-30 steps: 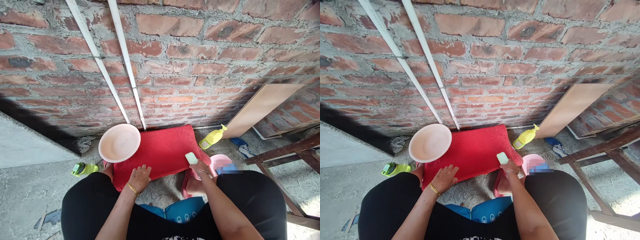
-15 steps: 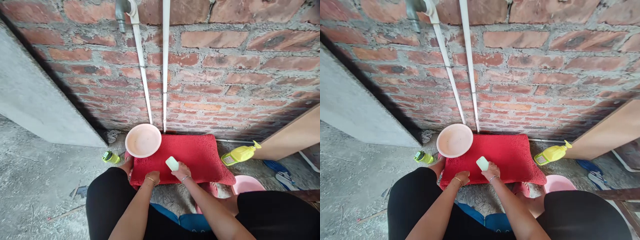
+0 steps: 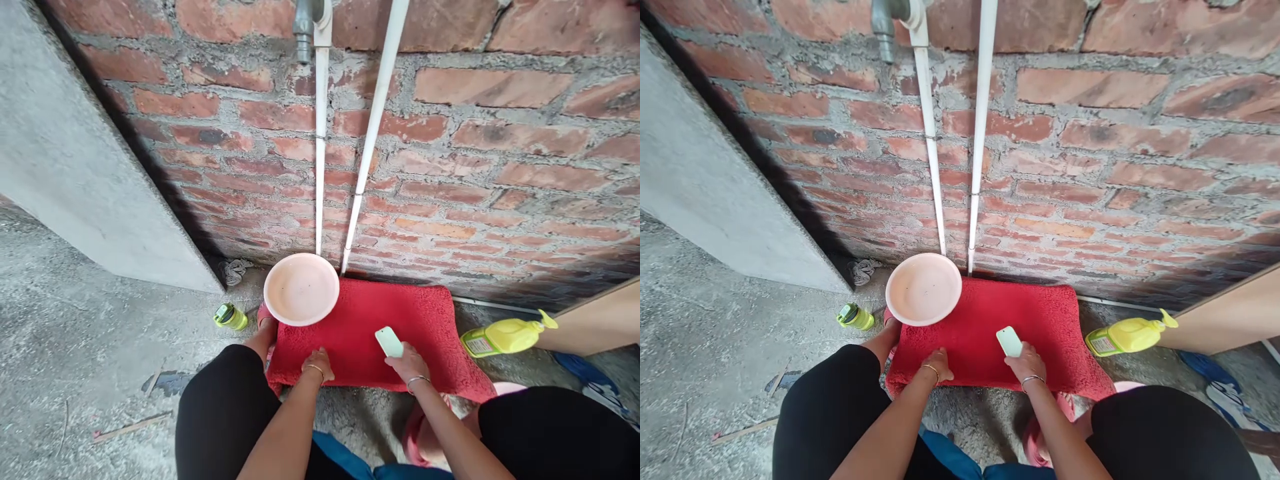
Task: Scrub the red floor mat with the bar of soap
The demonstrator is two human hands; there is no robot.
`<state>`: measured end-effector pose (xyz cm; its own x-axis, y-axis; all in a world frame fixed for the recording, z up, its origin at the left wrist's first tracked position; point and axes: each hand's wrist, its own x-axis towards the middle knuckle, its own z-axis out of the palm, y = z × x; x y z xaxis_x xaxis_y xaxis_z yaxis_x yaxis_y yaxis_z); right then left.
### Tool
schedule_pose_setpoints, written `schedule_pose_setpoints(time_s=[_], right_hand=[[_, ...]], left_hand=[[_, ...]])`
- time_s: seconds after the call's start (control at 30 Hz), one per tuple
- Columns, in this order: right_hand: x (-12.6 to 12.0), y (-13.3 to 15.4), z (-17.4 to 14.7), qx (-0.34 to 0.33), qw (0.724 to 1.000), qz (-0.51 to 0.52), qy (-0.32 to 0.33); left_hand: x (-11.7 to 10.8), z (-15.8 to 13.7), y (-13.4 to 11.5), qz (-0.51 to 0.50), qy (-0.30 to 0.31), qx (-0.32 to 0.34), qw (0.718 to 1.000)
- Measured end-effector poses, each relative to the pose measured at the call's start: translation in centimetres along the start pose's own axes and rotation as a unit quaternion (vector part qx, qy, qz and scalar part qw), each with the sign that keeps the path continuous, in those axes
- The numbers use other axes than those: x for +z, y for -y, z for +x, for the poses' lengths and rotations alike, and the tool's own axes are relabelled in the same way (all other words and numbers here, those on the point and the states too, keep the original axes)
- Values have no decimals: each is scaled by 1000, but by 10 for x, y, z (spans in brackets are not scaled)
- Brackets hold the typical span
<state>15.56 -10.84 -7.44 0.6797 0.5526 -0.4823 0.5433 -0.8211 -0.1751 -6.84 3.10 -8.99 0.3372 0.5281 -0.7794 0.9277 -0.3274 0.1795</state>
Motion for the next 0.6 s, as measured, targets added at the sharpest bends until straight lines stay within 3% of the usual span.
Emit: schedule_pose_setpoints(time_s=[0.1, 0.23, 0.4, 0.5, 0.6], right_hand=[[1, 23, 1, -100, 995, -2, 6], [7, 82, 12, -207, 975, -70, 30], [0, 130, 44, -347, 920, -157, 97], [-8, 134, 66, -355, 912, -168, 118], [-15, 120, 80, -268, 950, -129, 92]], left_hand=[[12, 9, -5, 8, -8, 2, 1000], [19, 12, -10, 5, -15, -32, 999], [16, 6, -18, -16, -42, -59, 997], [14, 3, -23, -10, -59, -80, 995], [14, 6, -27, -4, -51, -88, 995]])
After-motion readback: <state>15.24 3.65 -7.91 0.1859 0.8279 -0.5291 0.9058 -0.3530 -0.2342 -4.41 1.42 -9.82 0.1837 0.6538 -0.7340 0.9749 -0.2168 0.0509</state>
